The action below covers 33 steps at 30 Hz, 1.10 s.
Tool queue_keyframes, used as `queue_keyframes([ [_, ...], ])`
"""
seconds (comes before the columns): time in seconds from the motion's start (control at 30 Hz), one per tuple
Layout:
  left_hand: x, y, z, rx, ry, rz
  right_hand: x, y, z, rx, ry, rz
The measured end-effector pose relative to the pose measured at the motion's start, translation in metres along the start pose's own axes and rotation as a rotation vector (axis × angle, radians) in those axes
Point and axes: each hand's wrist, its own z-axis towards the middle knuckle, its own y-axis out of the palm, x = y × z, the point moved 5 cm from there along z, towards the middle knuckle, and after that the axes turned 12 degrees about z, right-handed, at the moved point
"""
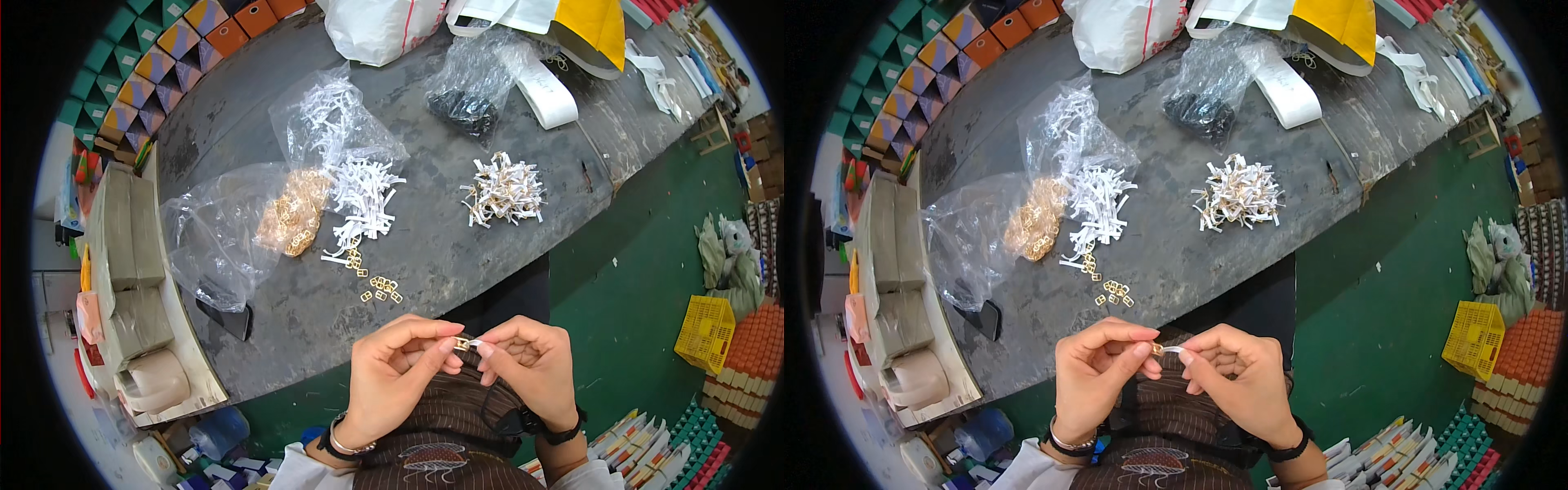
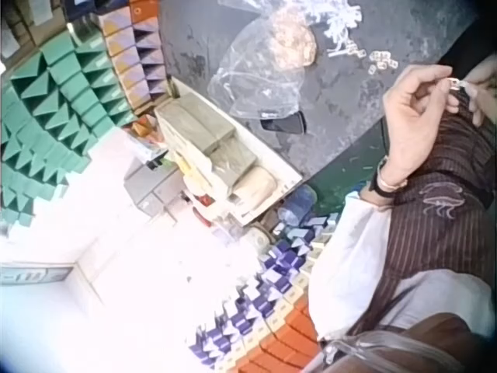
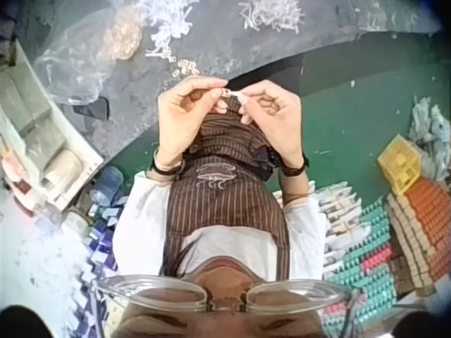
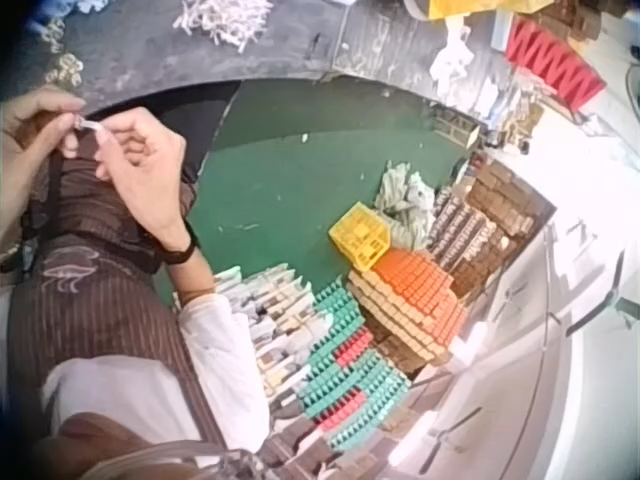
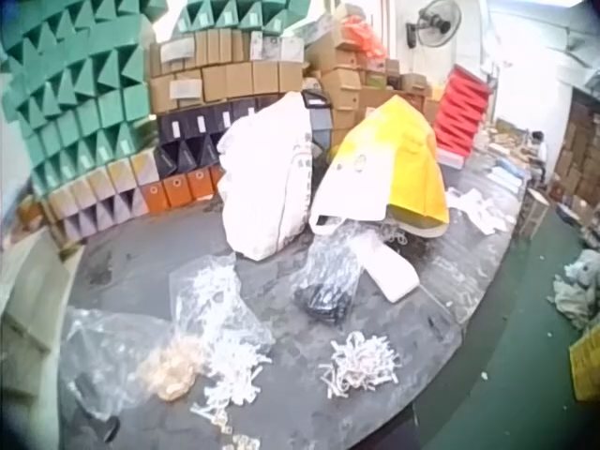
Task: Assembling small white plastic shoe components by inserting gold-colored rings.
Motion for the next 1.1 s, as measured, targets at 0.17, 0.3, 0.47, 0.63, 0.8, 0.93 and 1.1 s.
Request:
queue_keyframes([
  [0.17, -0.0025, -0.0025, -0.0034, -0.087, -0.100, -0.079, -0.0006, 0.0018, 0.0000, -0.063, 0.027, -0.021],
  [0.3, -0.0043, -0.0039, -0.0032, -0.121, -0.105, -0.071, -0.0014, 0.0011, -0.0013, -0.088, 0.013, -0.080],
  [0.47, 0.0000, -0.0021, -0.0038, -0.097, -0.103, -0.010, -0.0020, 0.0008, -0.0023, -0.071, -0.025, -0.147],
  [0.63, 0.0007, -0.0009, -0.0048, -0.096, -0.102, 0.019, -0.0052, 0.0030, -0.0047, -0.061, -0.036, -0.146],
  [0.8, 0.0000, -0.0005, -0.0047, -0.104, -0.108, 0.045, -0.0060, 0.0064, -0.0054, -0.067, -0.051, -0.134],
  [0.93, 0.0006, -0.0005, -0.0055, -0.102, -0.110, 0.031, -0.0054, 0.0015, -0.0056, -0.035, -0.067, -0.154],
  [1.1, 0.0003, -0.0010, -0.0055, -0.087, -0.111, 0.026, -0.0042, 0.0010, -0.0045, -0.001, -0.076, -0.190],
])
